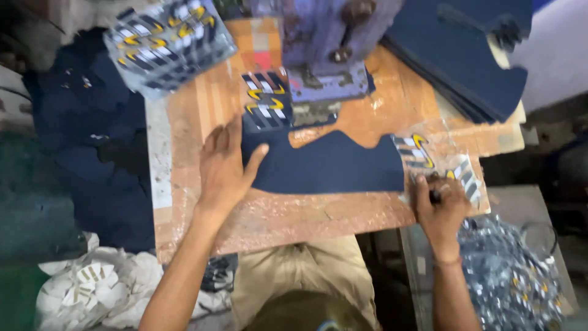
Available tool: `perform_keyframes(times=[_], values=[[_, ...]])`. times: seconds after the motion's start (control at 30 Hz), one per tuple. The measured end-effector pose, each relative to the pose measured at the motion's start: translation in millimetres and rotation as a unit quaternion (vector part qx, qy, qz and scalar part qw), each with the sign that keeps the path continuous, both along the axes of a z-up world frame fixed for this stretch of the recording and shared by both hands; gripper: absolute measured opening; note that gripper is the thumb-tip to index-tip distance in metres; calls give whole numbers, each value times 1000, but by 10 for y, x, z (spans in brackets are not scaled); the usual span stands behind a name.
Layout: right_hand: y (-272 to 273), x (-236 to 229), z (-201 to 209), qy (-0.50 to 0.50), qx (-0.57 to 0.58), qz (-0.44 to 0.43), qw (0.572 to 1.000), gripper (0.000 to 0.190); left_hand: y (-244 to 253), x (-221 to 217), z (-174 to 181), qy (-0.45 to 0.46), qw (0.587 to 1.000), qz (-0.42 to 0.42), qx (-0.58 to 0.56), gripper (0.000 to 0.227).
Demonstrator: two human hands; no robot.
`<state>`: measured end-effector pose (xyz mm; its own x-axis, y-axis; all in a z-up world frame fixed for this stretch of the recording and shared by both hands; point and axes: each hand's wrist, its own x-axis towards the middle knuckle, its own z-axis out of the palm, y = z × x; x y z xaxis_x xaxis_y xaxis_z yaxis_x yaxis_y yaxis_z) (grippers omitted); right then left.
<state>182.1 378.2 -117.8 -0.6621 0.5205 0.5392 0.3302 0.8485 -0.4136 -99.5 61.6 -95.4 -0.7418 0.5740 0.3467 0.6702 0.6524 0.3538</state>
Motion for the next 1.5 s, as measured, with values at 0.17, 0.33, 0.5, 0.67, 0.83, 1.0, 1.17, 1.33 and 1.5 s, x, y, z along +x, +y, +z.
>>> perform_keyframes(times=[0.17, 0.33, 0.5, 0.67, 0.83, 1.0, 1.17, 1.33, 1.5], values=[[-43, -83, 41, 11, 14, -19, 1000, 30, 116, -326, 63, -171, 974, 43, 140, 78], [-75, -39, 92, -14, -13, -13, 1000, 29, 61, -402, -73, -209, 966, 6, 152, 76], [-70, -64, 60, 28, 17, 15, 999, 30, 117, -428, 41, -253, 956, 37, 143, 76], [-60, -74, 57, 16, 7, 3, 1000, 28, 205, -717, -274, -321, 922, 18, 216, 72], [-51, -80, 116, 15, 7, -22, 1000, 25, 533, -666, -123, -286, 919, -64, 264, 72], [-12, -90, 294, -32, -42, 1, 999, 15, 126, -51, 133, -61, 987, -41, 144, 61], [423, -706, 846, 67, 51, 65, 994, 13, -1166, -46, -49, -139, 975, 158, -78, 75], [1355, -1643, 653, 1, 120, 122, 985, 37, -1902, 16, -33, -159, 953, 217, -141, 111], [1475, -1842, 481, 1, 129, 69, 989, 19, -1491, 524, 121, -4, 992, 121, -24, 106]])
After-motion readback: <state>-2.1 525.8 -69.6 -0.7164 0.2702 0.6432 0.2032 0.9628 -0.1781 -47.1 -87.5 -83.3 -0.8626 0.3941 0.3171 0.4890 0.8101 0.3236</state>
